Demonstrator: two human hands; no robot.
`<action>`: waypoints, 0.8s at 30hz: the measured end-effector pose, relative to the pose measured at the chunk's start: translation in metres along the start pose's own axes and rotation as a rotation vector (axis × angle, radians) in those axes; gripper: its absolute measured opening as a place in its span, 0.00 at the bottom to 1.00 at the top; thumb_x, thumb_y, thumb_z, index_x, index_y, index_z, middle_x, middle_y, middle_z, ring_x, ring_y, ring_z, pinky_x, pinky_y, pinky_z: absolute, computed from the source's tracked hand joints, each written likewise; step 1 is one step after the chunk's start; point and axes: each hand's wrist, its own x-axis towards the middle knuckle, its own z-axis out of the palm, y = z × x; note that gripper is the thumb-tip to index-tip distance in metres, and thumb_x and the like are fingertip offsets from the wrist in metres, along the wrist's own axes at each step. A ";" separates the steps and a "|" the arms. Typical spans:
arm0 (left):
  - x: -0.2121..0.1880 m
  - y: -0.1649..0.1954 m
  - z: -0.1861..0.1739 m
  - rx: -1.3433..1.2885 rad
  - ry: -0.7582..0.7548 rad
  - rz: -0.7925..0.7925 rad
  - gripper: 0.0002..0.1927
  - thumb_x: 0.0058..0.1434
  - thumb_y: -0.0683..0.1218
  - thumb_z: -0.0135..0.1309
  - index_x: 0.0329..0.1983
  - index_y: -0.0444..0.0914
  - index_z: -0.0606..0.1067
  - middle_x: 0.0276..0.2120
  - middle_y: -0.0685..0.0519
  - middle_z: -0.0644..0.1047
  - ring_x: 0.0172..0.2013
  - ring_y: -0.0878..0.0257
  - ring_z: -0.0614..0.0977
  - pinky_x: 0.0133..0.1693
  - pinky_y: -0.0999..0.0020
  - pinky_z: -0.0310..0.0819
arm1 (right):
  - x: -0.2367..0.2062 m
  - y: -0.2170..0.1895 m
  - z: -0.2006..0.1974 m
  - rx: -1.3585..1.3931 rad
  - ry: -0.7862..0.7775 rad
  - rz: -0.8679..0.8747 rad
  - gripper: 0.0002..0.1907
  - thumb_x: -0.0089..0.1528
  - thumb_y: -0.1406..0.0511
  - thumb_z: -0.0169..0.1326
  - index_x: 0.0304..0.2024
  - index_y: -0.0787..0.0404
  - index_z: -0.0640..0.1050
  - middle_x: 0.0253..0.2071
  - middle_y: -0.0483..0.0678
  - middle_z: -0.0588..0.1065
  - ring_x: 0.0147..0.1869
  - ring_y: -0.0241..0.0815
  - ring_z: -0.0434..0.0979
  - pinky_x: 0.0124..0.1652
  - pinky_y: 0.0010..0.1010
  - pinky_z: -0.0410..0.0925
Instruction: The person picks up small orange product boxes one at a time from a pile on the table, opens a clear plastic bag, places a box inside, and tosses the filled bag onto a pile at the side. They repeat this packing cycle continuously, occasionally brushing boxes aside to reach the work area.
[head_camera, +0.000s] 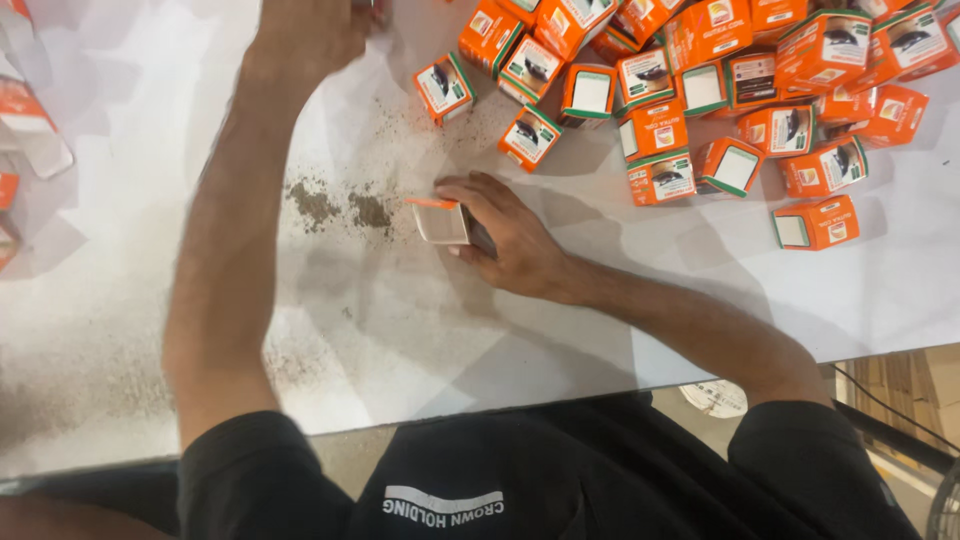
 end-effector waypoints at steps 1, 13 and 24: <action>-0.014 0.019 -0.018 0.013 0.048 0.004 0.07 0.58 0.43 0.64 0.39 0.38 0.79 0.34 0.50 0.80 0.32 0.55 0.82 0.32 0.57 0.75 | 0.000 -0.001 -0.002 0.017 0.003 -0.013 0.36 0.56 0.68 0.66 0.65 0.62 0.67 0.64 0.55 0.69 0.69 0.59 0.69 0.67 0.42 0.64; -0.148 0.216 -0.068 -0.340 0.555 0.265 0.09 0.62 0.30 0.59 0.42 0.29 0.72 0.48 0.38 0.76 0.48 0.43 0.83 0.50 0.48 0.85 | 0.005 0.009 -0.001 -0.033 0.018 -0.024 0.33 0.49 0.67 0.71 0.58 0.61 0.77 0.51 0.50 0.79 0.59 0.50 0.77 0.61 0.42 0.68; -0.137 0.238 -0.062 -0.269 0.288 -0.376 0.07 0.61 0.41 0.62 0.43 0.37 0.80 0.46 0.32 0.72 0.55 0.39 0.70 0.56 0.37 0.63 | -0.002 0.007 0.002 -0.062 0.028 -0.038 0.37 0.52 0.66 0.73 0.62 0.63 0.72 0.55 0.56 0.75 0.62 0.58 0.74 0.61 0.46 0.66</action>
